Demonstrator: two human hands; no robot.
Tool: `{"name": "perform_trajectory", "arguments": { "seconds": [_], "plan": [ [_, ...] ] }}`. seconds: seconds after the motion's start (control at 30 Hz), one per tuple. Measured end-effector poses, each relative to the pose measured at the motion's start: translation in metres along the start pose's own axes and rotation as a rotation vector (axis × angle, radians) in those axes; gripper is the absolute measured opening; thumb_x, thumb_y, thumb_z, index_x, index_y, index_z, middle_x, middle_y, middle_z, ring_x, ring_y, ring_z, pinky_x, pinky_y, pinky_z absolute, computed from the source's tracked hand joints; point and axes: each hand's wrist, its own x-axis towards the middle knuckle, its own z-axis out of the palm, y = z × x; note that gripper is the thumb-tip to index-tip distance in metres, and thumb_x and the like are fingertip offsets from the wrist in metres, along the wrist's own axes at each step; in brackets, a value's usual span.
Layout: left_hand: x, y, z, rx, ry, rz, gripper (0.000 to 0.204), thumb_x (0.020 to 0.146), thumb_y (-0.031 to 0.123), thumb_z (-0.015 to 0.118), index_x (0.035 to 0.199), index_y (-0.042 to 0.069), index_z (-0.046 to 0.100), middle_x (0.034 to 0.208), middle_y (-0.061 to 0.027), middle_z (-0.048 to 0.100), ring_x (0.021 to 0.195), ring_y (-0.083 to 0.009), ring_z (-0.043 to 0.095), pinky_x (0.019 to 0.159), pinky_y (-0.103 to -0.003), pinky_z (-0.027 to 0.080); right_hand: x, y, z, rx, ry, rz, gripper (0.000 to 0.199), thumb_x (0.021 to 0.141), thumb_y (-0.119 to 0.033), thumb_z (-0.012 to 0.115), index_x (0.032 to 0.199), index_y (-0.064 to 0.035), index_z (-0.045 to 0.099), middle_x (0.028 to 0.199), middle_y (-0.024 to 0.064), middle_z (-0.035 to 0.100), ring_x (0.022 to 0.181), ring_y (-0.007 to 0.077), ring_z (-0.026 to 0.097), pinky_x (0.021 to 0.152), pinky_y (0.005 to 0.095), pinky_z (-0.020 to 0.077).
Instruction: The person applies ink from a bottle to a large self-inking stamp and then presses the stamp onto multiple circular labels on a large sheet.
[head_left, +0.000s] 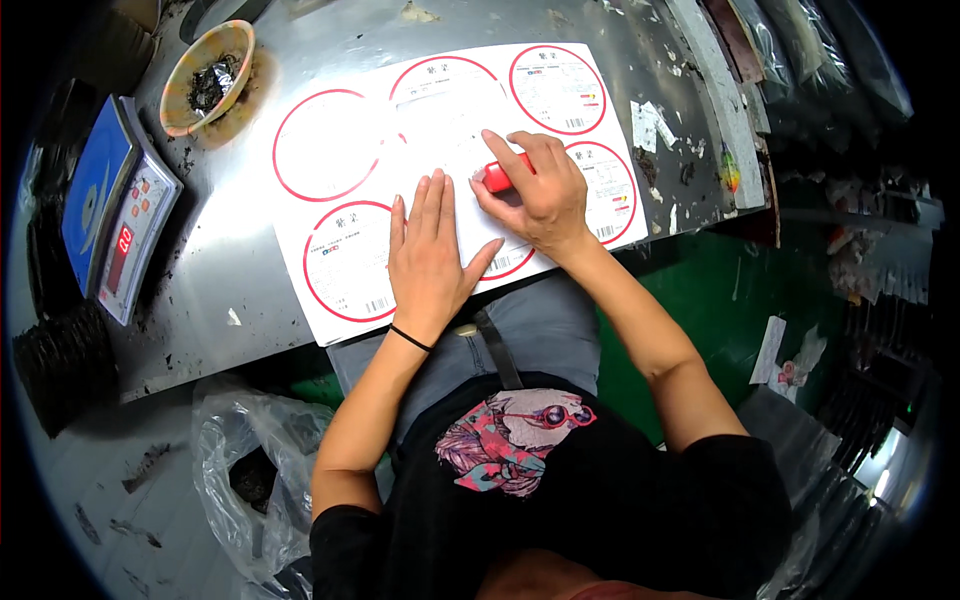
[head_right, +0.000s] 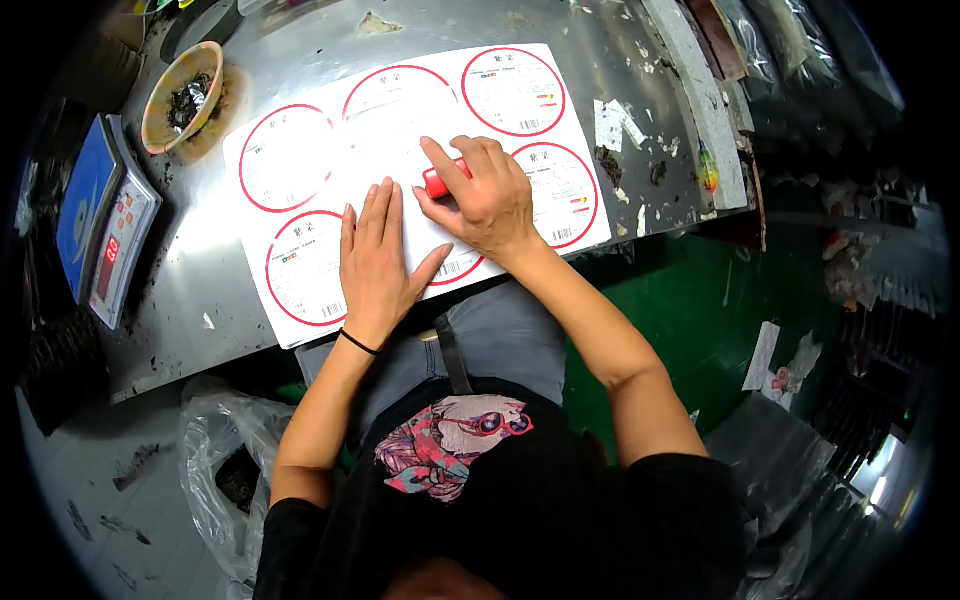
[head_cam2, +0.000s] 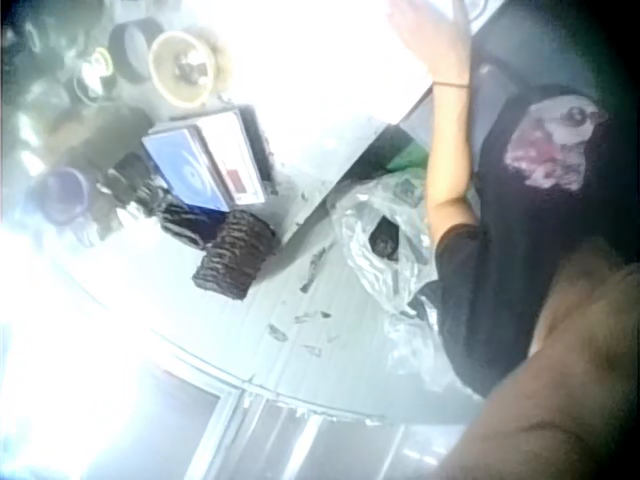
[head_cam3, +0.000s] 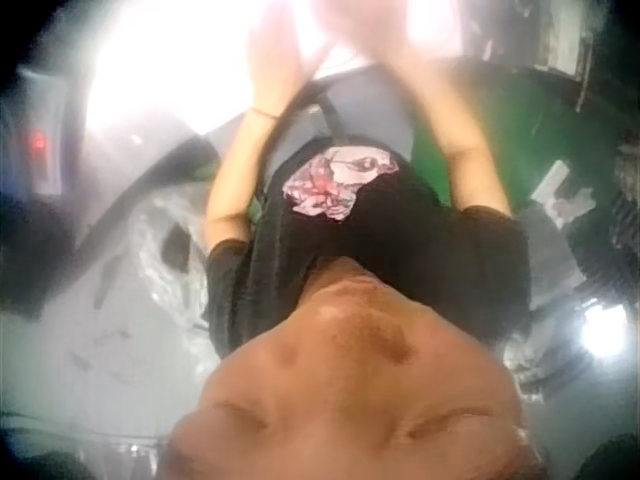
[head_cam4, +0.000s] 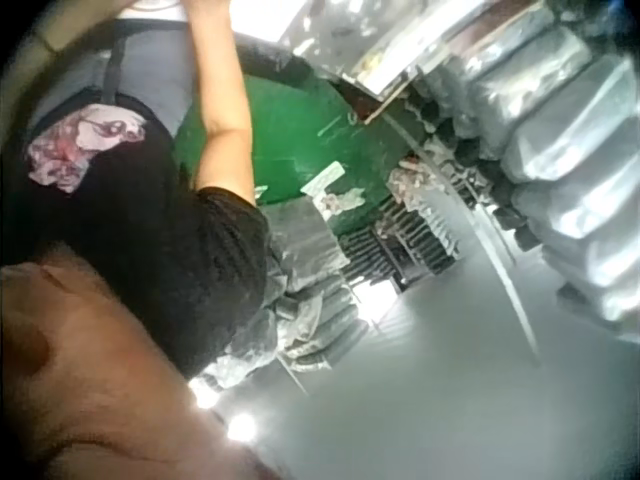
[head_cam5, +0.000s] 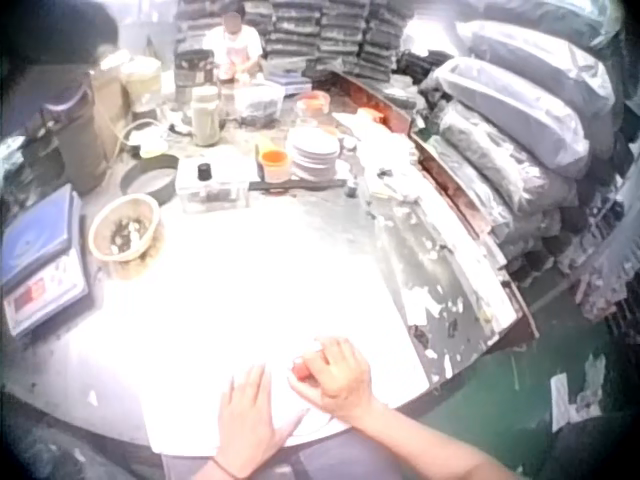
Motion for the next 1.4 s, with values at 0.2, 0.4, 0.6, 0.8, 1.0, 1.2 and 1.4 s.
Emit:
{"name": "perform_trajectory", "arguments": {
  "seconds": [0.2, 0.4, 0.6, 0.8, 1.0, 1.2, 1.4],
  "plan": [
    [-0.005, -0.004, 0.002, 0.035, -0.010, 0.021, 0.088, 0.088, 0.051, 0.074, 0.149, -0.005, 0.045, 0.157, -0.0172, 0.044, 0.147, -0.0306, 0.040, 0.123, -0.049, 0.025, 0.017, 0.040, -0.065, 0.017, 0.338, 0.128, 0.055, 0.077, -0.024, 0.088, 0.124, -0.0017, 0.069, 0.105, 0.0122, 0.068, 0.089, 0.0271, 0.064, 0.080, 0.0384, 0.0507],
    [-0.003, 0.000, -0.002, 0.043, -0.020, 0.030, 0.087, 0.089, 0.051, 0.073, 0.148, -0.006, 0.045, 0.156, -0.0190, 0.045, 0.147, -0.0326, 0.040, 0.123, -0.049, 0.026, -0.009, 0.095, -0.104, 0.155, 0.472, 0.633, 0.047, 0.090, -0.025, 0.080, 0.129, -0.0019, 0.067, 0.111, 0.0091, 0.069, 0.095, 0.0174, 0.065, 0.080, 0.0321, 0.0541],
    [0.004, -0.001, -0.003, 0.049, -0.023, 0.058, 0.079, 0.087, 0.047, 0.076, 0.143, -0.003, 0.053, 0.149, -0.0193, 0.053, 0.140, -0.0371, 0.047, 0.118, -0.049, 0.034, -0.042, 0.132, -0.095, 0.576, 0.384, 1.086, 0.043, 0.090, -0.029, 0.080, 0.120, 0.0009, 0.070, 0.101, 0.0046, 0.071, 0.094, 0.0130, 0.065, 0.087, 0.0279, 0.0516],
    [0.036, -0.016, -0.010, -0.026, 0.096, 0.096, 0.039, 0.077, 0.017, 0.086, 0.113, 0.008, 0.074, 0.116, -0.0102, 0.071, 0.106, -0.0300, 0.064, 0.093, -0.042, 0.048, -0.005, 0.146, -0.083, 0.579, 0.320, 1.029, 0.047, 0.085, -0.032, 0.084, 0.118, -0.0009, 0.071, 0.106, 0.0089, 0.071, 0.095, 0.0156, 0.066, 0.088, 0.0298, 0.0519],
    [0.155, 0.052, -0.072, -0.987, -0.281, 0.117, 0.153, 0.055, 0.032, 0.102, 0.166, 0.010, 0.000, 0.162, -0.0224, 0.032, 0.148, -0.0361, 0.038, 0.122, -0.043, 0.031, 0.084, 0.127, -0.079, 1.072, -0.406, 0.703, 0.062, 0.090, -0.030, 0.076, 0.140, -0.0026, 0.053, 0.113, 0.0085, 0.066, 0.106, 0.0166, 0.063, 0.096, 0.0307, 0.0489],
    [0.241, 0.020, -0.050, -1.607, -0.289, -0.141, 0.125, 0.066, 0.019, 0.095, 0.165, 0.009, 0.019, 0.147, -0.0147, 0.050, 0.132, -0.0266, 0.055, 0.116, -0.040, 0.042, 0.166, 0.138, -0.015, 1.438, -0.540, 0.936, 0.052, 0.100, -0.043, 0.061, 0.133, -0.0044, 0.058, 0.117, 0.0089, 0.066, 0.095, 0.0156, 0.065, 0.079, 0.0324, 0.0534],
    [0.278, -0.034, -0.037, -2.004, -0.275, -0.208, 0.109, 0.086, 0.069, 0.069, 0.157, -0.004, 0.029, 0.152, -0.0245, 0.047, 0.139, -0.0338, 0.050, 0.121, -0.049, 0.036, 0.201, 0.331, 0.144, 0.225, 0.155, 0.955, 0.086, 0.075, -0.037, 0.087, 0.138, 0.0045, 0.046, 0.138, 0.0281, 0.054, 0.128, 0.0449, 0.053, 0.106, 0.0496, 0.0467]
  ]
}}
